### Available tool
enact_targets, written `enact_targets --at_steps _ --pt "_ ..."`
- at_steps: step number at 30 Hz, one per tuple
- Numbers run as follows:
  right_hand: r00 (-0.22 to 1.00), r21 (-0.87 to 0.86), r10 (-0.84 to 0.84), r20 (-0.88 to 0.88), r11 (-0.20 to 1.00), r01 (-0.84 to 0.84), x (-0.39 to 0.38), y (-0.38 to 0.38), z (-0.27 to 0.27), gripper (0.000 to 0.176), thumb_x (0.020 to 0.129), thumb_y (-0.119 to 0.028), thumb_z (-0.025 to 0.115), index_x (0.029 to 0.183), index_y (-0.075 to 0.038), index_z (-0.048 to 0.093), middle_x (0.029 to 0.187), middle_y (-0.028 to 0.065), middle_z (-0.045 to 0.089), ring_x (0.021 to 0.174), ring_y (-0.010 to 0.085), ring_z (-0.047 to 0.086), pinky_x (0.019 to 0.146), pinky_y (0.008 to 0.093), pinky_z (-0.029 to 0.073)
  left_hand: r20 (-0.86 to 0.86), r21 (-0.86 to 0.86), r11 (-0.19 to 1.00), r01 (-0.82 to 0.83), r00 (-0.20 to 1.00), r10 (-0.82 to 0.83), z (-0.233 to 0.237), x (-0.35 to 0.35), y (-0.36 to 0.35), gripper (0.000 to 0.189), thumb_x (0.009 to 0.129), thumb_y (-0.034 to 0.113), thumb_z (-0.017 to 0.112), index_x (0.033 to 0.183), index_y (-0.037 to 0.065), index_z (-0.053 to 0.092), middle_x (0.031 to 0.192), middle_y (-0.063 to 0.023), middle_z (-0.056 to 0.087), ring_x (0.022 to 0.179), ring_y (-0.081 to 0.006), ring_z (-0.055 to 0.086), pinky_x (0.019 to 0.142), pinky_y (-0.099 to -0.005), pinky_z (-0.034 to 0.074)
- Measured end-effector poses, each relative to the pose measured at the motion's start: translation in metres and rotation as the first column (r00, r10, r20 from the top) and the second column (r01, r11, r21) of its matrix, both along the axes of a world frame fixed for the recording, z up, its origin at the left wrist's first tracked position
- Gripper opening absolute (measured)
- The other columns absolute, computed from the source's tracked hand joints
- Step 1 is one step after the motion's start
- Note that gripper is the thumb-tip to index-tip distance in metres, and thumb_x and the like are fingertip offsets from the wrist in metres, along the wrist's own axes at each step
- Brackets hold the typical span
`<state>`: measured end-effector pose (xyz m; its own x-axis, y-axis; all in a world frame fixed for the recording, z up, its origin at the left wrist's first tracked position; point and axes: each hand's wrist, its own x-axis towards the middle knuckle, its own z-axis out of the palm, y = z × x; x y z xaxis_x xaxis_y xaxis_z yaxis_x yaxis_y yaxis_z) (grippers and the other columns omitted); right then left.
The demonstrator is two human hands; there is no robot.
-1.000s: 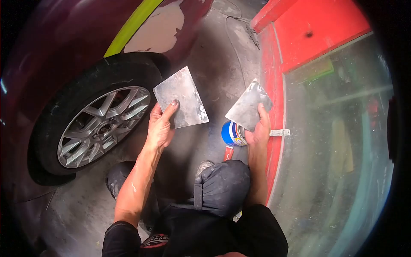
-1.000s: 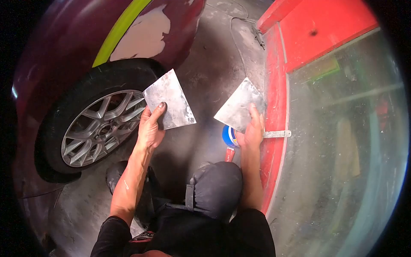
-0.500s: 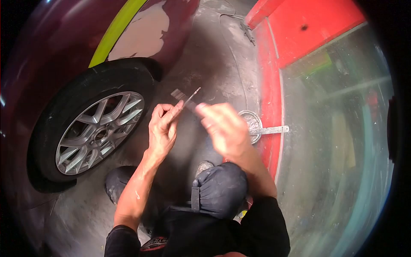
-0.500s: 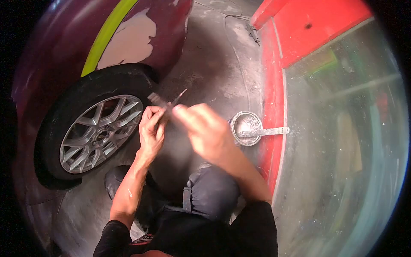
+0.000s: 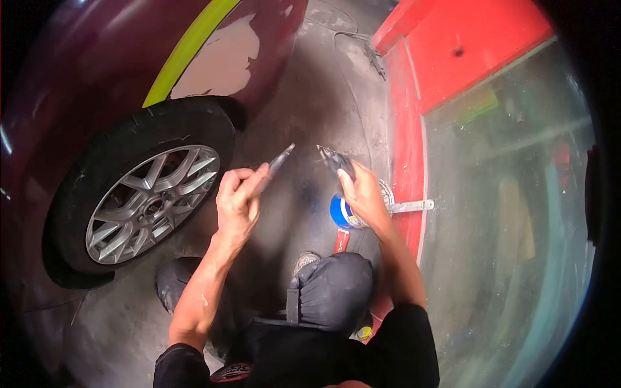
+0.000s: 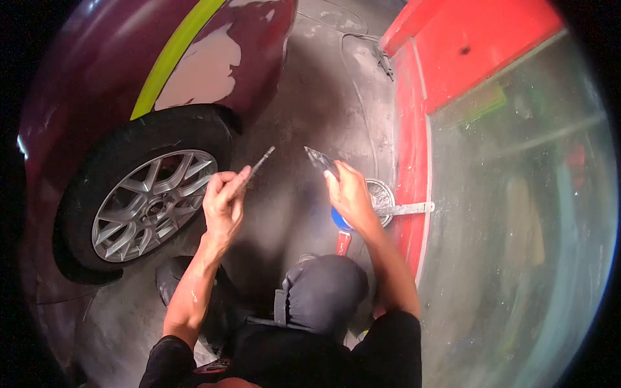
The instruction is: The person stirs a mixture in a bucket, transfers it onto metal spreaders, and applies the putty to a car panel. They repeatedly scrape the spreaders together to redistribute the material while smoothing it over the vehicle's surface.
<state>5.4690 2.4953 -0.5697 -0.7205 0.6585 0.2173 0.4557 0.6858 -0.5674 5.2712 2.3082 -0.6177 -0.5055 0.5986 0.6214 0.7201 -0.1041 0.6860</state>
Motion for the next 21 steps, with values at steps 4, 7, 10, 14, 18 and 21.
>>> enact_targets --at_steps 4,7,10,14,18,21 --pt "0.845 -0.855 -0.361 -0.394 0.48 -0.194 -0.01 -0.026 0.005 0.028 0.094 -0.019 0.066 0.114 0.001 0.064 0.107 0.0087 0.069 0.091 0.0189 0.068 0.081 0.0355 0.055 0.802 0.182 0.953 0.241 0.525 -0.286 -0.001 0.008 0.001 0.029 0.095 0.013 0.067 0.121 0.001 0.059 0.114 -0.0046 0.066 0.101 -0.0109 0.06 0.092 -0.0293 0.047" --pt "0.811 -0.935 -0.469 -0.351 0.217 -0.279 -0.021 -0.032 0.006 0.032 0.091 -0.018 0.069 0.117 -0.001 0.063 0.107 0.0095 0.069 0.095 0.0211 0.068 0.085 0.039 0.056 0.932 0.3 0.927 0.225 0.14 -0.336 -0.005 0.012 0.004 0.041 0.098 0.028 0.064 0.129 0.005 0.052 0.124 -0.0052 0.061 0.114 -0.0121 0.054 0.102 -0.0325 0.041" --pt "0.816 -0.931 -0.459 -0.352 0.077 -0.358 -0.028 -0.034 -0.003 0.036 0.09 -0.015 0.069 0.122 -0.003 0.06 0.11 0.0113 0.068 0.1 0.023 0.068 0.086 0.0436 0.057 0.722 0.62 0.707 0.342 -0.6 -0.343 -0.024 0.0 -0.01 0.037 0.1 0.04 0.057 0.123 0.01 0.055 0.08 0.0017 0.056 0.067 -0.0071 0.053 0.061 -0.0229 0.046" --pt "0.85 -0.955 -0.435 -0.297 0.15 -0.257 -0.035 -0.045 0.003 0.035 0.092 -0.019 0.068 0.122 -0.004 0.059 0.111 0.0081 0.066 0.103 0.0203 0.064 0.088 0.0417 0.054 0.396 0.846 0.444 0.296 -0.906 -0.149 -0.022 0.018 -0.009 0.042 0.097 0.043 0.058 0.115 0.004 0.057 0.067 0.0017 0.043 0.047 -0.0043 0.04 0.045 -0.0203 0.034" --pt "0.758 -0.898 -0.483 -0.438 0.278 -0.342 -0.036 -0.045 -0.002 0.03 0.096 -0.018 0.065 0.122 -0.002 0.06 0.11 0.0068 0.067 0.102 0.0184 0.064 0.089 0.0387 0.054 0.634 0.682 0.657 0.322 -0.708 -0.312 -0.017 0.016 -0.012 0.058 0.099 0.053 0.05 0.133 0.007 0.051 0.11 -0.0182 0.063 0.087 -0.025 0.064 0.066 -0.0356 0.054" --pt "0.679 -0.822 -0.468 -0.565 0.386 -0.418 -0.037 -0.041 -0.011 0.03 0.095 -0.019 0.066 0.122 -0.006 0.061 0.11 0.007 0.067 0.103 0.0193 0.065 0.088 0.0404 0.055 0.662 0.654 0.747 0.122 -0.57 -0.487 0.017 0.019 -0.01 0.073 0.091 0.067 0.051 0.137 0.01 0.049 0.134 -0.0123 0.056 0.124 -0.0319 0.055 0.092 -0.0517 0.054"
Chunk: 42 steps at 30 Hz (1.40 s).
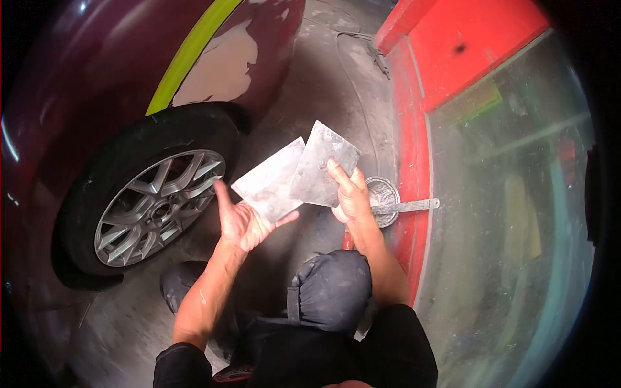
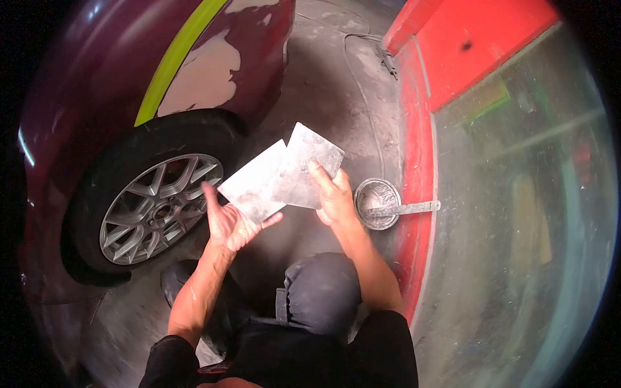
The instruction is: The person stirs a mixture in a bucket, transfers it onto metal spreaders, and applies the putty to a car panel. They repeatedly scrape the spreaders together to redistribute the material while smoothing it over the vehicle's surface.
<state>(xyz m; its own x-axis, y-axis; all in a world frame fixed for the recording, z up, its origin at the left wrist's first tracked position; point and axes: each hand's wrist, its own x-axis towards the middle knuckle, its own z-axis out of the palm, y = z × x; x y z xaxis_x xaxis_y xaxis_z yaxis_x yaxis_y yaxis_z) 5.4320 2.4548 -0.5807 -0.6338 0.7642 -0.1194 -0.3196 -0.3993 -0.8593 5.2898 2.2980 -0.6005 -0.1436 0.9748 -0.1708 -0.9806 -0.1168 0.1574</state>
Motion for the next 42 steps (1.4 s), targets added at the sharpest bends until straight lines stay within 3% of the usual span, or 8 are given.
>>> enact_targets --at_steps 3,13,22,25,29,32,34,42 --pt "1.0 -0.073 -0.028 0.005 0.997 0.028 -0.004 -0.005 -0.007 0.028 0.094 -0.016 0.066 0.119 -0.003 0.061 0.108 0.0081 0.068 0.099 0.0204 0.067 0.087 0.0406 0.056 -0.466 -0.088 0.979 -0.181 0.877 0.121 -0.012 0.005 -0.001 0.06 0.093 0.052 0.062 0.136 0.011 0.051 0.133 -0.0106 0.057 0.121 -0.0287 0.057 0.093 -0.0534 0.052" --pt "0.999 -0.318 -0.041 -0.014 0.947 0.035 -0.003 -0.017 -0.002 0.025 0.094 -0.01 0.063 0.115 0.003 0.062 0.106 0.0104 0.069 0.094 0.02 0.068 0.083 0.0367 0.056 -0.833 0.03 0.892 -0.452 0.482 0.272 -0.014 0.007 0.006 0.058 0.101 0.019 0.059 0.151 0.004 0.035 0.145 -0.009 0.048 0.127 -0.0172 0.049 0.11 -0.0342 0.036" --pt "0.973 0.207 -0.099 0.21 0.977 0.054 -0.007 -0.017 -0.019 0.026 0.096 -0.013 0.065 0.115 0.004 0.063 0.107 0.0073 0.068 0.096 0.0124 0.063 0.085 0.03 0.051 -0.996 -0.02 0.951 -0.309 0.086 0.007 -0.001 -0.003 -0.003 0.055 0.1 0.018 0.059 0.149 0.003 0.039 0.137 -0.0124 0.056 0.122 -0.0181 0.055 0.105 -0.0325 0.042" --pt "0.998 0.014 -0.015 0.068 1.0 0.014 -0.008 -0.016 -0.013 0.026 0.095 -0.013 0.065 0.116 0.002 0.061 0.109 0.0076 0.068 0.098 0.0138 0.063 0.085 0.0315 0.052 -0.828 -0.219 0.96 -0.176 0.554 -0.087 0.022 -0.014 -0.007 0.054 0.099 0.017 0.06 0.146 0.001 0.042 0.134 -0.0129 0.059 0.117 -0.0186 0.058 0.103 -0.0331 0.045" --pt "0.993 -0.226 -0.109 0.042 0.967 0.116 -0.007 -0.015 -0.008 0.028 0.094 -0.014 0.066 0.118 -0.001 0.057 0.111 0.0079 0.066 0.1 0.0165 0.064 0.086 0.0338 0.054 -0.497 0.044 0.97 -0.24 0.837 0.229 0.004 -0.021 -0.006 0.055 0.092 0.016 0.064 0.141 0.003 0.043 0.129 -0.0104 0.059 0.115 -0.0216 0.06 0.099 -0.0379 0.049" --pt "0.969 -0.27 -0.194 0.152 0.935 0.23 -0.014 -0.02 0.004 0.027 0.094 -0.016 0.066 0.115 0.0 0.06 0.107 0.0079 0.068 0.096 0.0149 0.064 0.083 0.0327 0.053 -0.674 0.003 0.895 -0.446 0.66 0.332 -0.01 0.009 0.001 0.042 0.098 0.019 0.061 0.136 0.007 0.049 0.116 -0.0005 0.06 0.103 -0.0117 0.055 0.086 -0.0284 0.045" --pt "0.963 0.103 -0.189 0.194 0.98 0.172 -0.01 -0.015 -0.017 0.024 0.094 -0.018 0.065 0.108 0.002 0.065 0.099 0.007 0.069 0.09 0.0126 0.063 0.078 0.0311 0.052 -0.872 0.013 0.777 -0.63 0.374 0.317 -0.008 0.018 0.009 0.03 0.103 0.028 0.056 0.121 0.004 0.062 0.093 0.0087 0.057 0.075 -0.0025 0.045 0.065 -0.0212 0.036" --pt "0.922 0.644 -0.136 0.363 0.751 -0.143 -0.018 -0.031 0.008 0.027 0.095 -0.017 0.06 0.11 0.004 0.066 0.097 0.017 0.068 0.083 0.0224 0.066 0.074 0.0343 0.051 -0.851 -0.086 0.877 -0.473 0.492 0.182 -0.011 0.007 0.005 0.037 0.104 0.026 0.053 0.129 -0.001 0.058 0.12 -0.0016 0.06 0.112 -0.01 0.05 0.099 -0.0269 0.038"
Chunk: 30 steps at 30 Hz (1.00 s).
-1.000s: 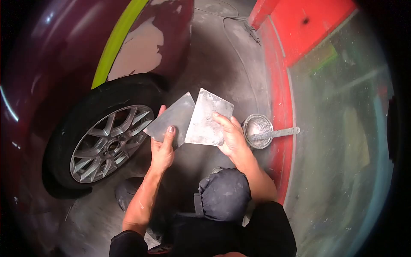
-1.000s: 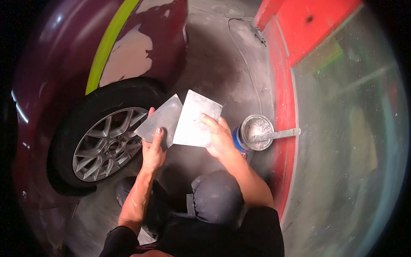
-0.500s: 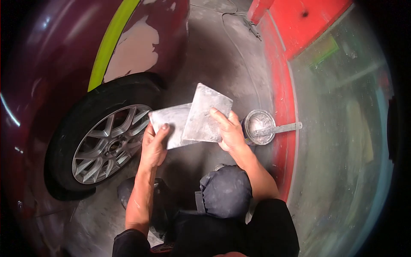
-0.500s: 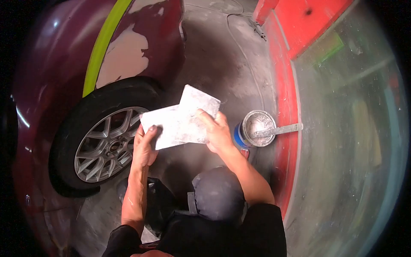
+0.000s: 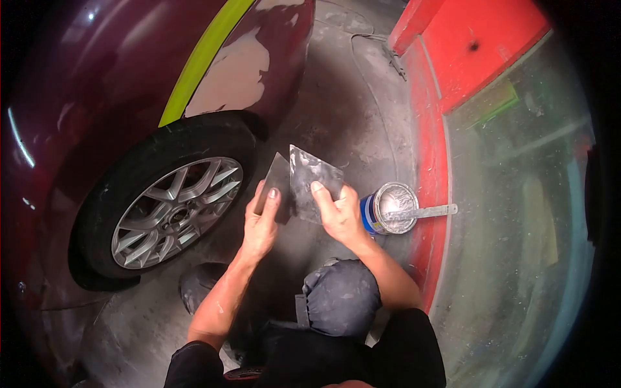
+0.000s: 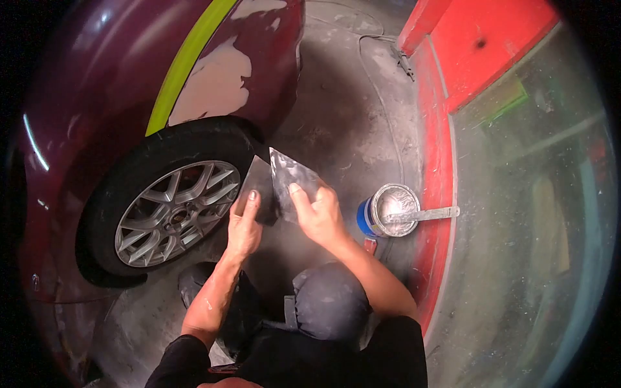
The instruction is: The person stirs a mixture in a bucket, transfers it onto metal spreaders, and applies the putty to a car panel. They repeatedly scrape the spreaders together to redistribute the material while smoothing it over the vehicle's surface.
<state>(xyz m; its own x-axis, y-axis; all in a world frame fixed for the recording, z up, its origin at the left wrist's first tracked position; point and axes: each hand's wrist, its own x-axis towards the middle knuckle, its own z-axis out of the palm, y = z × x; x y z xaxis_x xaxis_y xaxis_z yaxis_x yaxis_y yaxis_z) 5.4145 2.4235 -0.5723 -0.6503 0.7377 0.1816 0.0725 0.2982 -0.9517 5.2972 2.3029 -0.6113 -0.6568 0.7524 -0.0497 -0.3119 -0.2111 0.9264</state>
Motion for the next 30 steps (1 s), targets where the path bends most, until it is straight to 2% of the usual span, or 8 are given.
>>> enact_targets --at_steps 4,7,9,13,17,24,27,30 --pt "0.927 0.448 0.357 0.119 0.814 -0.371 -0.005 -0.018 0.014 0.044 0.09 -0.002 0.058 0.133 0.002 0.054 0.116 0.026 0.06 0.107 0.0397 0.063 0.09 0.0402 0.053 -0.464 -0.167 0.981 0.097 0.871 -0.165 -0.012 -0.012 -0.002 0.037 0.101 0.013 0.047 0.135 -0.003 0.05 0.121 -0.0124 0.06 0.118 -0.0258 0.053 0.101 -0.0359 0.042" --pt "0.966 0.734 0.183 0.182 0.629 -0.257 -0.013 0.0 0.013 0.054 0.081 0.006 0.059 0.135 0.002 0.052 0.111 0.0222 0.061 0.098 0.0399 0.063 0.084 0.0429 0.054 -0.66 -0.271 0.962 0.006 0.727 -0.19 0.012 -0.011 -0.008 0.04 0.092 0.0 0.05 0.132 -0.004 0.051 0.118 -0.0225 0.059 0.108 -0.0392 0.059 0.096 -0.0419 0.046" --pt "0.985 0.493 0.119 0.123 0.854 -0.165 -0.015 0.024 0.008 0.036 0.09 0.006 0.054 0.126 0.002 0.059 0.101 0.0197 0.061 0.081 0.032 0.064 0.072 0.0385 0.052 -0.832 -0.163 0.986 0.026 0.533 -0.152 0.017 -0.01 -0.007 0.042 0.088 -0.004 0.051 0.13 -0.005 0.052 0.115 -0.0244 0.059 0.106 -0.0406 0.059 0.095 -0.0446 0.046" --pt "0.994 0.511 0.078 0.078 0.853 -0.107 -0.005 0.004 0.037 0.029 0.094 -0.002 0.054 0.122 0.003 0.059 0.097 0.0211 0.061 0.081 0.0371 0.064 0.07 0.0408 0.051 -0.649 -0.179 0.976 -0.126 0.761 -0.02 0.011 -0.013 -0.006 0.034 0.089 -0.003 0.054 0.124 -0.003 0.057 0.108 -0.0225 0.063 0.096 -0.0391 0.062 0.086 -0.0422 0.051" --pt "0.999 0.416 0.033 0.037 0.908 -0.045 -0.006 0.014 0.034 0.025 0.1 -0.011 0.049 0.119 0.004 0.054 0.095 0.0231 0.061 0.086 0.0418 0.064 0.074 0.0459 0.051 -0.866 -0.037 0.991 -0.132 0.498 0.034 0.026 0.001 -0.008 0.023 0.084 -0.006 0.065 0.107 -0.004 0.065 0.089 -0.0194 0.064 0.081 -0.0359 0.061 0.073 -0.0436 0.049" --pt "0.798 0.221 0.58 0.164 0.767 -0.603 0.013 -0.001 0.017 0.02 0.098 -0.017 0.058 0.103 0.002 0.061 0.087 0.0209 0.061 0.08 0.0342 0.065 0.071 0.0412 0.049 -0.627 -0.242 0.906 -0.347 0.768 0.126 0.018 -0.046 -0.02 0.031 0.104 0.023 0.052 0.105 -0.007 0.063 0.077 -0.0103 0.062 0.073 -0.0167 0.056 0.069 -0.034 0.047" --pt "0.964 0.164 0.043 0.261 0.982 -0.088 0.017 0.022 0.004 0.02 0.097 -0.017 0.061 0.108 0.0 0.062 0.092 0.0138 0.065 0.082 0.024 0.066 0.071 0.0389 0.051 -0.629 -0.22 0.921 -0.321 0.769 0.118 0.025 -0.038 -0.022 0.029 0.103 0.02 0.053 0.111 -0.007 0.062 0.079 -0.0048 0.06 0.076 -0.0117 0.053 0.071 -0.0283 0.045" --pt "0.941 -0.53 -0.229 -0.251 0.846 0.064 0.008 0.045 -0.038 0.042 0.096 -0.024 0.063 0.131 -0.004 0.051 0.098 0.0035 0.067 0.087 0.0128 0.064 0.073 0.03 0.055 -0.62 -0.075 0.953 -0.292 0.763 0.185 0.016 -0.007 -0.012 0.024 0.1 0.008 0.055 0.12 -0.006 0.061 0.1 -0.0084 0.067 0.09 -0.016 0.062 0.082 -0.0295 0.049"
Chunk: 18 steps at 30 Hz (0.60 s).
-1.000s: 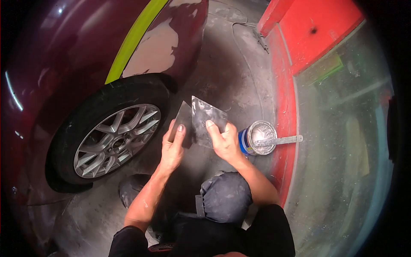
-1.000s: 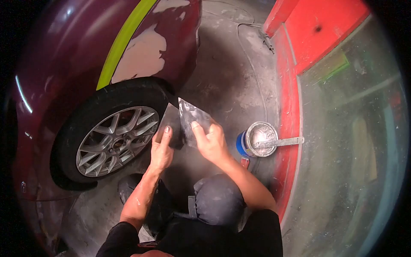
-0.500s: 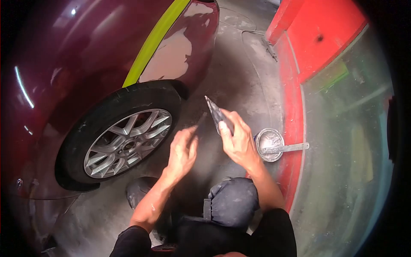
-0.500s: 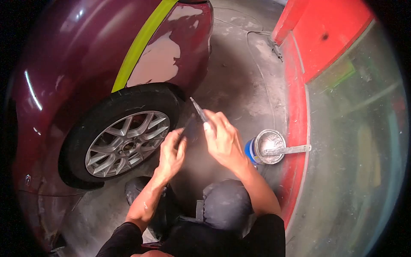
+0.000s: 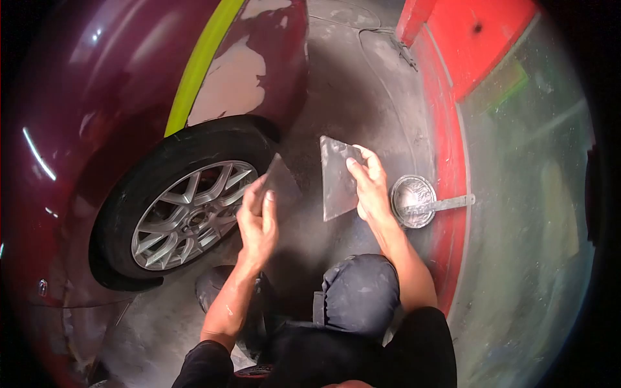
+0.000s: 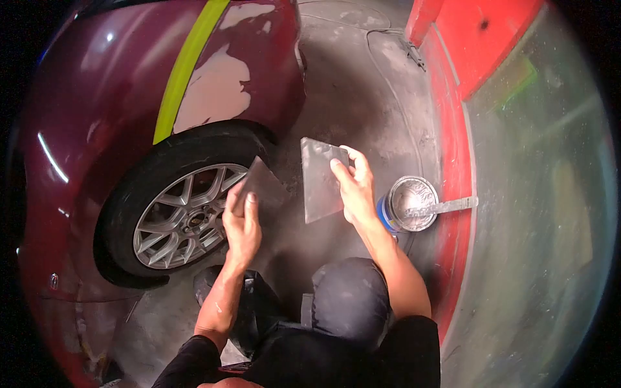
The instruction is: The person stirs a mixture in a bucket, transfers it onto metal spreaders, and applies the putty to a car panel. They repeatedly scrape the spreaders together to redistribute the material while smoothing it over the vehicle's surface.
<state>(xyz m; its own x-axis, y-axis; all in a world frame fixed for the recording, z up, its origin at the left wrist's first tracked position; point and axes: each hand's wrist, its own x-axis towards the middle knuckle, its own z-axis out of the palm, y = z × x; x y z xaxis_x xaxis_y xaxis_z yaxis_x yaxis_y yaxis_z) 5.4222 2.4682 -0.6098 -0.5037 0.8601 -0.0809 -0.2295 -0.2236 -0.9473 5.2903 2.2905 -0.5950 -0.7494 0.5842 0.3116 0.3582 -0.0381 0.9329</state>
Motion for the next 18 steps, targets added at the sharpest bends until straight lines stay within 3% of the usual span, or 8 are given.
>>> enact_targets --at_steps 1,3,5,8,11,12,15,18 --pt "0.999 -0.103 -0.038 0.002 0.994 0.039 -0.004 0.005 -0.024 0.042 0.097 -0.028 0.062 0.13 -0.004 0.051 0.095 0.0033 0.066 0.085 0.013 0.064 0.071 0.0301 0.055 -0.026 0.065 0.998 0.012 1.0 -0.011 -0.007 0.011 0.003 0.025 0.099 0.005 0.055 0.121 -0.005 0.061 0.107 -0.011 0.068 0.094 -0.019 0.065 0.085 -0.0318 0.051" --pt "0.993 -0.313 -0.114 0.015 0.943 0.113 -0.016 0.002 -0.045 0.045 0.098 -0.036 0.059 0.129 -0.004 0.053 0.089 0.0029 0.065 0.079 0.0135 0.065 0.065 0.0305 0.054 -0.321 -0.12 0.975 0.187 0.922 -0.216 0.0 0.028 0.001 0.036 0.088 -0.007 0.061 0.124 -0.003 0.061 0.113 -0.0218 0.066 0.102 -0.033 0.066 0.088 -0.0378 0.053" --pt "0.978 -0.465 0.164 0.129 0.881 -0.087 -0.018 -0.007 -0.039 0.048 0.098 -0.051 0.053 0.124 -0.012 0.054 0.068 -0.0006 0.053 0.062 0.0165 0.061 0.058 0.0305 0.049 -0.385 -0.101 0.94 0.325 0.859 -0.338 -0.007 0.048 0.009 0.041 0.084 -0.012 0.062 0.124 -0.003 0.061 0.109 -0.0216 0.066 0.101 -0.0339 0.066 0.087 -0.0388 0.054" --pt "0.952 -0.509 0.27 -0.142 0.805 -0.305 -0.023 -0.023 -0.05 0.051 0.099 -0.052 0.051 0.131 -0.012 0.054 0.067 -0.0028 0.05 0.061 0.0152 0.059 0.061 0.032 0.045 -0.442 -0.083 0.953 0.29 0.847 -0.296 -0.024 0.064 0.022 0.041 0.084 -0.015 0.061 0.124 -0.006 0.06 0.104 -0.021 0.065 0.095 -0.0327 0.067 0.085 -0.0379 0.054" --pt "0.905 -0.356 0.391 -0.166 0.832 -0.425 -0.024 -0.021 -0.051 0.053 0.1 -0.044 0.055 0.135 -0.005 0.057 0.122 0.0109 0.058 0.114 0.0197 0.053 0.099 0.034 0.04 -0.336 -0.137 0.976 0.168 0.919 -0.206 -0.011 0.065 0.028 0.038 0.086 -0.014 0.059 0.124 -0.007 0.06 0.104 -0.0217 0.064 0.092 -0.0311 0.066 0.084 -0.036 0.053" --pt "0.867 -0.263 0.435 -0.244 0.83 -0.491 -0.024 -0.022 -0.061 0.051 0.101 -0.04 0.055 0.135 -0.002 0.059 0.139 0.0144 0.056 0.133 0.0196 0.045 0.113 0.0337 0.033 -0.379 -0.11 0.993 0.04 0.922 -0.079 -0.022 0.059 0.032 0.018 0.096 -0.005 0.052 0.112 -0.008 0.06 0.087 -0.0128 0.058 0.074 -0.0186 0.055 0.067 -0.0282 0.045" --pt "0.859 -0.265 0.477 -0.189 0.817 -0.512 -0.018 -0.032 -0.066 0.046 0.103 -0.035 0.053 0.132 0.0 0.06 0.136 0.0144 0.059 0.127 0.0215 0.053 0.108 0.0333 0.04 -0.146 -0.208 0.969 -0.134 0.984 0.104 -0.024 0.046 0.032 0.023 0.105 0.014 0.048 0.108 -0.005 0.061 0.079 -0.0011 0.056 0.071 -0.009 0.047 0.063 -0.0243 0.041" --pt "0.816 -0.354 0.572 -0.082 0.749 -0.56 -0.005 -0.024 -0.059 0.048 0.099 -0.036 0.059 0.131 0.0 0.061 0.134 0.016 0.061 0.126 0.0254 0.055 0.106 0.0347 0.044 -0.156 -0.188 0.961 -0.203 0.972 0.175 -0.025 0.037 0.036 0.024 0.104 0.014 0.05 0.097 -0.006 0.061 0.076 -0.0048 0.057 0.07 -0.0105 0.048 0.063 -0.0271 0.043"
